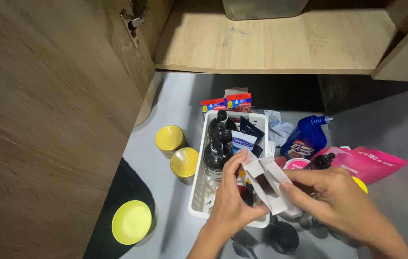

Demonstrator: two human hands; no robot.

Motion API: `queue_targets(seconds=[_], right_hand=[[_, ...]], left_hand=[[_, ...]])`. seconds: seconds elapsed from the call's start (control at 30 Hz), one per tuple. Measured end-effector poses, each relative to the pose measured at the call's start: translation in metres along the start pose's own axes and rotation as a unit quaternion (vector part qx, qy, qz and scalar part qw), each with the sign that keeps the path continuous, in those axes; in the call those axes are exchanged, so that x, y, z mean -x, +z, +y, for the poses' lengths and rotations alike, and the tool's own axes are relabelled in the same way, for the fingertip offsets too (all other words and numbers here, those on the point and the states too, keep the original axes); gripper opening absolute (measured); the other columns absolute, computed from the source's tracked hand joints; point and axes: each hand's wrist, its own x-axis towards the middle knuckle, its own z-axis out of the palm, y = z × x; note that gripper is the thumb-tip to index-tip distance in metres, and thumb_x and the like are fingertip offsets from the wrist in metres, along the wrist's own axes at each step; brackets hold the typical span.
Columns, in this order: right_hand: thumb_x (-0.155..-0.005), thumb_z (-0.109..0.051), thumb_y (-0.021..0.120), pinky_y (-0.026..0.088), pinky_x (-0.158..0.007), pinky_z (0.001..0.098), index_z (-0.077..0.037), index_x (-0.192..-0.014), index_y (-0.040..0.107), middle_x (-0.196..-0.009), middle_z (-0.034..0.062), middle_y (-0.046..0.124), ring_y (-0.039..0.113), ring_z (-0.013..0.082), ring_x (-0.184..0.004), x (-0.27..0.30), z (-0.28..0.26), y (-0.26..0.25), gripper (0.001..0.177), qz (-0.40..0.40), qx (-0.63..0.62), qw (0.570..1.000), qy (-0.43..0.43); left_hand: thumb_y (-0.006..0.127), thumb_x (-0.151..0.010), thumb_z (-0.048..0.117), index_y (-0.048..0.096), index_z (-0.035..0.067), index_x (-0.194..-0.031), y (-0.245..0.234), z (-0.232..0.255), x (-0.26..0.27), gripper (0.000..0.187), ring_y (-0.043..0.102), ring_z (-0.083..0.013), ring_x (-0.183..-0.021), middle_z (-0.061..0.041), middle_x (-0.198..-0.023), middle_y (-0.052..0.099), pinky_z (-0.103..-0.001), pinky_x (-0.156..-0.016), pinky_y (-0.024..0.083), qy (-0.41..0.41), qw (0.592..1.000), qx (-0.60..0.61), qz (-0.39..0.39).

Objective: The person removes various toiletries and containers from a white plastic basket inside a bathroom cabinet, places them on the floor, and then moves the empty basket out of the cabinet. The person handles bottles, tubes, and small containers one by one.

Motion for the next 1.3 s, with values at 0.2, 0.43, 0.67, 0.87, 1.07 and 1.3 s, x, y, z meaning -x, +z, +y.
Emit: queue_targets(seconds=[0.2,0.43,0.67,0.87,1.07,1.3], right_hand=[[-0.088,-0.024,0.072,0.052,-0.048,0.0313,-0.011,-0.112,0.082,-0.065,0.005,0.073,0.059,0.0103,-0.051,-0.005,0.009,0.003,0.029,0.036,-0.019,0.996,-0.073],[-0.09,-0.016,0.071,0.056,-0.05,0.0275,0.0,-0.113,0.08,-0.073,0.0056,0.078,0.066,0.009,-0.06,-0.012,0.035,0.007,0.029,0.075,-0.126,0.985,-0.09],[-0.088,-0.006,0.067,0.055,-0.06,0.0277,0.01,-0.11,0.078,-0.084,0.012,0.079,0.068,0.0134,-0.068,-0.039,0.073,-0.012,0.029,0.078,-0.288,0.954,-0.014],[-0.096,-0.016,0.063,0.058,-0.059,0.0306,0.002,-0.126,0.072,-0.087,0.0117,0.081,0.072,0.0157,-0.069,-0.047,0.068,-0.006,0.036,0.105,-0.239,0.964,-0.047],[-0.102,-0.025,0.062,0.058,-0.067,0.0293,-0.017,-0.143,0.063,-0.088,0.0151,0.076,0.071,0.0191,-0.075,-0.031,0.016,0.002,0.043,0.128,0.059,0.99,-0.005],[-0.094,-0.026,0.064,0.057,-0.079,0.0355,-0.008,-0.139,0.062,-0.123,0.019,0.072,0.075,0.028,-0.1,-0.022,0.009,0.007,0.049,0.215,0.084,0.944,-0.235]], left_hand=[[0.091,-0.063,0.019,0.035,0.005,-0.15,0.002,-0.002,0.001,0.104,0.056,-0.0366,-0.139,-0.02,-0.151,0.05,-0.039,-0.109,0.053,0.011,0.999,-0.05,0.001],[0.099,-0.053,0.032,0.025,-0.003,-0.155,-0.013,-0.005,-0.008,0.131,0.048,-0.044,-0.138,-0.028,-0.149,0.043,-0.048,-0.114,0.041,0.016,0.996,-0.072,-0.045],[0.09,-0.059,0.033,0.043,0.001,-0.152,-0.016,-0.005,-0.007,0.109,0.059,-0.0377,-0.121,-0.021,-0.126,0.062,-0.046,-0.108,0.046,-0.031,0.989,-0.116,-0.08],[0.089,-0.057,0.03,0.042,-0.002,-0.151,-0.013,-0.012,-0.01,0.109,0.058,-0.0386,-0.118,-0.021,-0.124,0.063,-0.047,-0.105,0.043,-0.012,0.983,-0.18,-0.035],[0.091,-0.055,0.031,0.042,-0.002,-0.148,-0.009,-0.015,-0.011,0.11,0.058,-0.0369,-0.115,-0.019,-0.121,0.063,-0.048,-0.102,0.04,-0.012,0.975,-0.223,0.008],[0.091,-0.055,0.03,0.045,0.0,-0.147,-0.008,-0.006,-0.015,0.108,0.058,-0.0359,-0.113,-0.017,-0.118,0.062,-0.047,-0.1,0.04,-0.02,0.972,-0.231,0.035]])
